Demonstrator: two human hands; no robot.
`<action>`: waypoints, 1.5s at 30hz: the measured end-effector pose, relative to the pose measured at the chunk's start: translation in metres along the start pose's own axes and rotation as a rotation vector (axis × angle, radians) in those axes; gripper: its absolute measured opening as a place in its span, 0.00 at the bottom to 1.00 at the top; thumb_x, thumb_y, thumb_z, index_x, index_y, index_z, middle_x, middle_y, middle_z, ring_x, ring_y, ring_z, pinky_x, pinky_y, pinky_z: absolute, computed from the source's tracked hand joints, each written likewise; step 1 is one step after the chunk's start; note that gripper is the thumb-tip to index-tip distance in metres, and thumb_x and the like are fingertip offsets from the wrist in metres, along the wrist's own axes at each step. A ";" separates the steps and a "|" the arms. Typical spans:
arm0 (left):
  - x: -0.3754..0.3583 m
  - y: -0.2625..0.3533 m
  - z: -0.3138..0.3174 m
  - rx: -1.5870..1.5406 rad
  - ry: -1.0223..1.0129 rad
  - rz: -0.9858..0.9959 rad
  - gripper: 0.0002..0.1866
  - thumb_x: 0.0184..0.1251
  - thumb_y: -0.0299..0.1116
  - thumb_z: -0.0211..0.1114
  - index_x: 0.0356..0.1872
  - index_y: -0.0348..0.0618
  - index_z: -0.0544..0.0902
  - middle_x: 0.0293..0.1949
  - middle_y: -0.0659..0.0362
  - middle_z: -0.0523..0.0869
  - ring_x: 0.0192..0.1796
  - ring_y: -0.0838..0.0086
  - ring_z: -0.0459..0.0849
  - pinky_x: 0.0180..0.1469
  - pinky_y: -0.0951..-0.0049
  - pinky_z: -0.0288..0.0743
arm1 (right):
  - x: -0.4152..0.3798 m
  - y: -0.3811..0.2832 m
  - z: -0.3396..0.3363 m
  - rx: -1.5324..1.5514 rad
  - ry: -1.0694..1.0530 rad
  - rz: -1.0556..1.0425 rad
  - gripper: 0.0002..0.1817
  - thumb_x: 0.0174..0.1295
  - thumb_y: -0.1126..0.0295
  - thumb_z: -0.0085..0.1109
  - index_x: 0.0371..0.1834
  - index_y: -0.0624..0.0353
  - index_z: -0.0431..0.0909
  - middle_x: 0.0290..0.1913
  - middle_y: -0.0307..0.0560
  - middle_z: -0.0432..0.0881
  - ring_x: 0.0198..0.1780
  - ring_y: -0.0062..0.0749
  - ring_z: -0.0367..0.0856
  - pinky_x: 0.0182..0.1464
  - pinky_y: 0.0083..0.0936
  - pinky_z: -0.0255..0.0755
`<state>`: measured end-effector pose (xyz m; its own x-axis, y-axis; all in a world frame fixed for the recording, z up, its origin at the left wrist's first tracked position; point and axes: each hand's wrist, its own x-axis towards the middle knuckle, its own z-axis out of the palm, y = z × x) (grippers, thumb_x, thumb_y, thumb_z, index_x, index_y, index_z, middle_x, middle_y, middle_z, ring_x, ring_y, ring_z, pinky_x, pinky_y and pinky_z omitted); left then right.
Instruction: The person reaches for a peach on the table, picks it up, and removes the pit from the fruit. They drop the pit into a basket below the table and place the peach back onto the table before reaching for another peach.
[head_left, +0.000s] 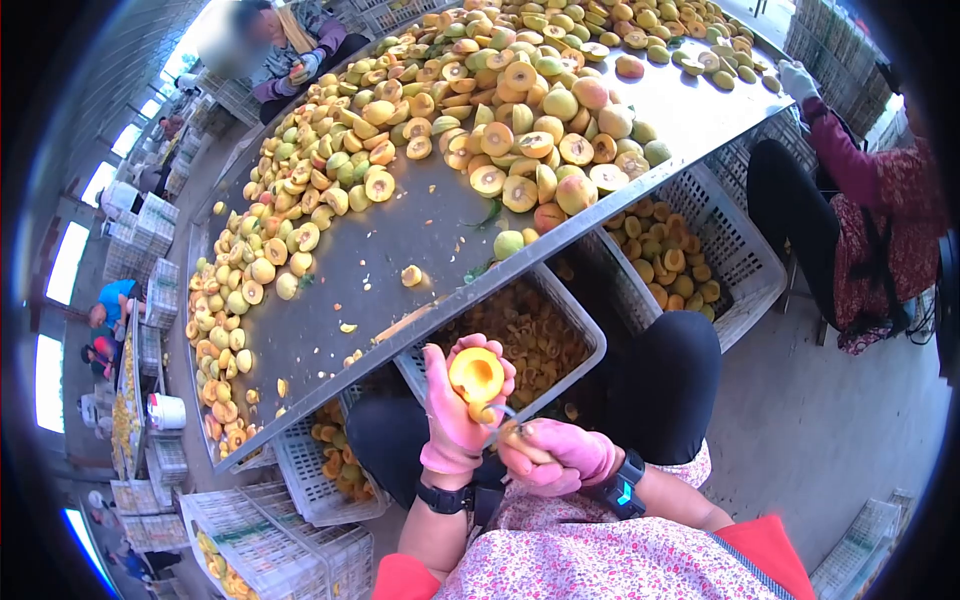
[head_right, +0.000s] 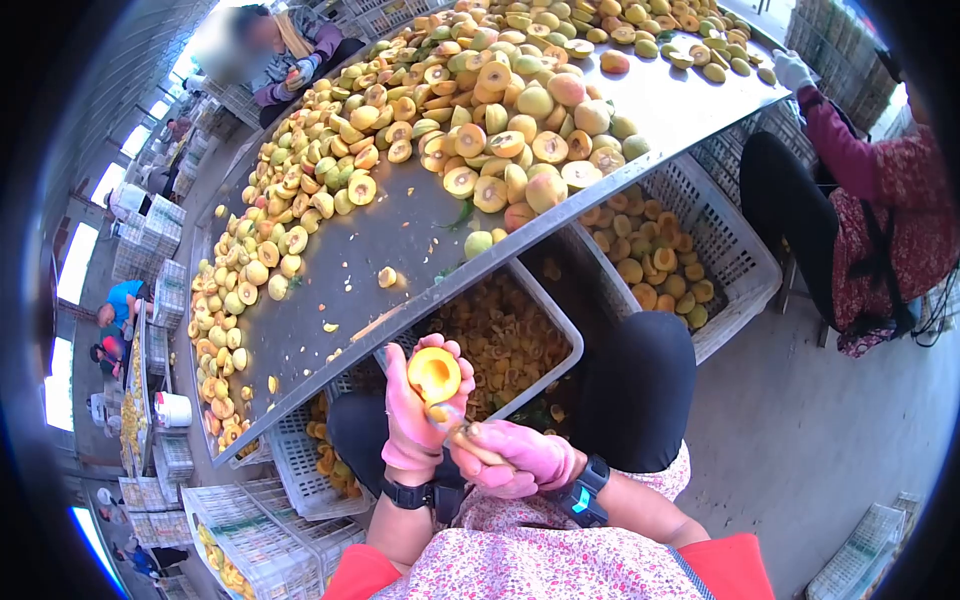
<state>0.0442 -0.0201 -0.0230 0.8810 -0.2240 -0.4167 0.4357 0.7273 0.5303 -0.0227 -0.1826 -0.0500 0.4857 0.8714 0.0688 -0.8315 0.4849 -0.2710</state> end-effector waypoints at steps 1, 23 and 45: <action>-0.001 0.005 0.003 0.130 0.059 0.089 0.34 0.79 0.69 0.43 0.54 0.46 0.78 0.48 0.55 0.85 0.43 0.66 0.86 0.43 0.68 0.82 | -0.002 -0.004 -0.005 -0.004 0.048 -0.093 0.24 0.81 0.45 0.43 0.39 0.54 0.72 0.19 0.28 0.65 0.11 0.13 0.56 0.12 0.15 0.49; 0.122 0.213 -0.019 1.838 0.347 0.500 0.28 0.73 0.43 0.63 0.68 0.38 0.75 0.68 0.47 0.77 0.71 0.55 0.74 0.72 0.60 0.69 | 0.025 -0.009 -0.049 -1.028 0.994 0.116 0.19 0.72 0.51 0.60 0.47 0.57 0.74 0.29 0.40 0.81 0.30 0.26 0.78 0.36 0.29 0.72; 0.031 0.060 0.015 0.575 0.030 0.145 0.24 0.83 0.56 0.51 0.53 0.45 0.79 0.38 0.59 0.85 0.26 0.78 0.80 0.20 0.83 0.67 | 0.022 -0.032 0.028 -1.331 0.859 -0.237 0.22 0.77 0.49 0.54 0.53 0.59 0.72 0.32 0.59 0.84 0.38 0.58 0.87 0.37 0.45 0.77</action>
<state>0.1006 0.0067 0.0072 0.9369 -0.1244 -0.3267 0.3490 0.2786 0.8948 0.0070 -0.1764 -0.0133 0.9460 0.2683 -0.1818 -0.1266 -0.2107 -0.9693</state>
